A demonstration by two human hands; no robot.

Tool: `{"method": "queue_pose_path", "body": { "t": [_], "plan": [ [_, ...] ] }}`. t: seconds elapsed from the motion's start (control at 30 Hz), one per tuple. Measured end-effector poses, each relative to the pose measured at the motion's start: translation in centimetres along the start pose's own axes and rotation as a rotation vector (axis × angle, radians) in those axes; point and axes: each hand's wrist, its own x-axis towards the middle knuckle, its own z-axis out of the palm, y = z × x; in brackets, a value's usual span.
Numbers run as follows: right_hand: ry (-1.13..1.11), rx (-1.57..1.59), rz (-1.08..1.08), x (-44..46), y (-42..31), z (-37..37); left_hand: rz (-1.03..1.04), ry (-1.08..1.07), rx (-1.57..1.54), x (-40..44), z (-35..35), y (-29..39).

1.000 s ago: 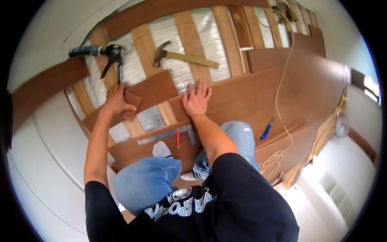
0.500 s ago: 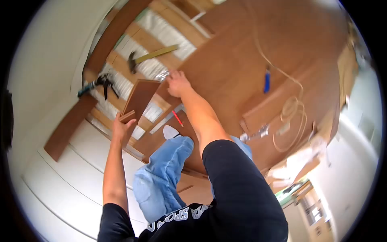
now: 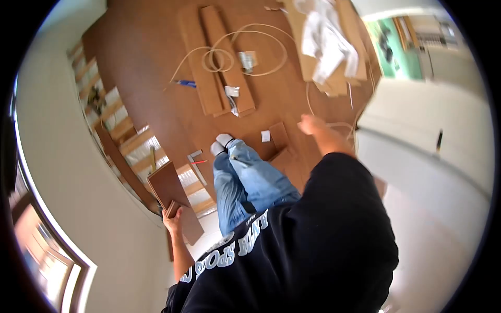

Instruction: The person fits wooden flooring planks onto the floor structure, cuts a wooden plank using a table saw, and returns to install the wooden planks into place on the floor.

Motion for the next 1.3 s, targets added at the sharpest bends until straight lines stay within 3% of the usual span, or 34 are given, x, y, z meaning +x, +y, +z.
{"method": "queue_pose_path", "body": {
  "t": [0.07,0.13,0.2,0.23,0.3,0.33,0.4,0.43,0.47,0.53,0.57,0.6,0.67,0.7,0.73,0.77,0.8,0.87,0.93,0.97,1.0,1.03,1.1,1.2,1.27,1.3],
  "plan": [
    [0.045,0.175,0.217,-13.2,5.1,-6.0,-0.008,-0.107,-0.045,-0.9,-1.5,4.6],
    [0.110,0.348,0.283,-19.8,11.7,-1.3,-0.014,-0.231,-0.082,-0.5,-0.9,9.0],
    [0.225,0.492,0.373,-27.0,15.4,3.4,0.357,-0.331,0.222,0.8,-0.4,13.2],
    [0.232,0.521,0.415,-30.2,15.0,7.0,0.412,-0.360,0.220,1.8,0.3,16.0],
    [0.123,0.669,0.499,-37.0,12.7,15.7,-0.046,-0.569,0.107,1.3,1.5,21.1],
    [0.062,0.787,0.558,-38.7,11.2,22.2,-0.003,-0.595,0.122,1.8,3.1,23.8],
    [-0.039,0.994,0.649,-42.0,6.6,33.2,-0.106,-0.746,0.213,2.4,5.8,29.1],
    [0.066,0.953,0.689,-43.5,3.3,37.1,-0.090,-0.830,0.182,2.2,8.1,32.4],
    [-0.060,0.973,0.697,-44.5,1.1,39.5,-0.062,-0.853,0.210,2.9,10.6,34.9],
    [-0.094,1.302,0.722,-49.4,-3.4,35.1,-0.043,-0.886,0.509,5.5,14.5,37.6],
    [-0.088,1.320,0.734,-48.9,-4.1,34.7,-0.040,-0.915,0.334,3.0,16.8,42.1],
    [-0.073,1.375,0.724,-48.0,-4.1,34.3,-0.110,-0.916,0.448,1.3,19.2,46.9],
    [-0.044,1.470,0.692,-45.0,-1.9,33.4,0.271,-0.716,0.841,2.8,25.9,49.6],
    [-0.029,1.511,0.670,-43.4,-0.8,33.6,0.275,-0.714,0.835,4.5,29.5,50.1],
    [0.266,1.273,0.449,-39.5,-0.2,38.2,0.219,-0.840,0.614,6.5,33.1,50.2],
    [0.293,1.270,0.484,-37.0,2.5,37.0,0.160,-0.956,0.385,6.6,34.2,51.9],
    [0.320,1.266,0.518,-34.3,5.1,36.0,0.154,-0.949,0.382,5.3,36.7,54.6],
    [0.139,1.602,0.827,-33.7,14.2,22.9,0.300,-0.876,0.677,1.7,42.7,63.1],
    [0.486,1.692,0.769,-30.3,20.2,19.2,0.381,-0.957,0.634,2.8,48.5,65.8],
    [0.506,1.681,0.784,-29.4,23.3,17.0,0.464,-1.042,0.577,3.5,51.8,67.0],
    [0.516,1.664,0.799,-29.9,27.2,14.1,0.230,-1.145,0.399,3.4,54.9,69.9],
    [0.491,1.674,0.793,-29.2,29.5,14.0,-0.011,-1.221,0.224,3.3,57.1,71.5],
    [0.606,1.962,0.842,-27.1,34.4,15.4,0.498,-1.099,0.733,1.4,62.5,76.9],
    [0.700,2.162,0.970,-29.9,40.4,13.3,0.434,-0.981,0.876,-1.7,71.3,84.2],
    [0.728,2.311,1.176,-31.5,43.6,11.0,0.518,-0.877,0.976,-2.8,77.5,88.7],
    [0.484,1.826,0.964,-29.0,43.3,18.4,0.516,-0.990,0.886,-2.9,80.9,90.1]
  ]
}}
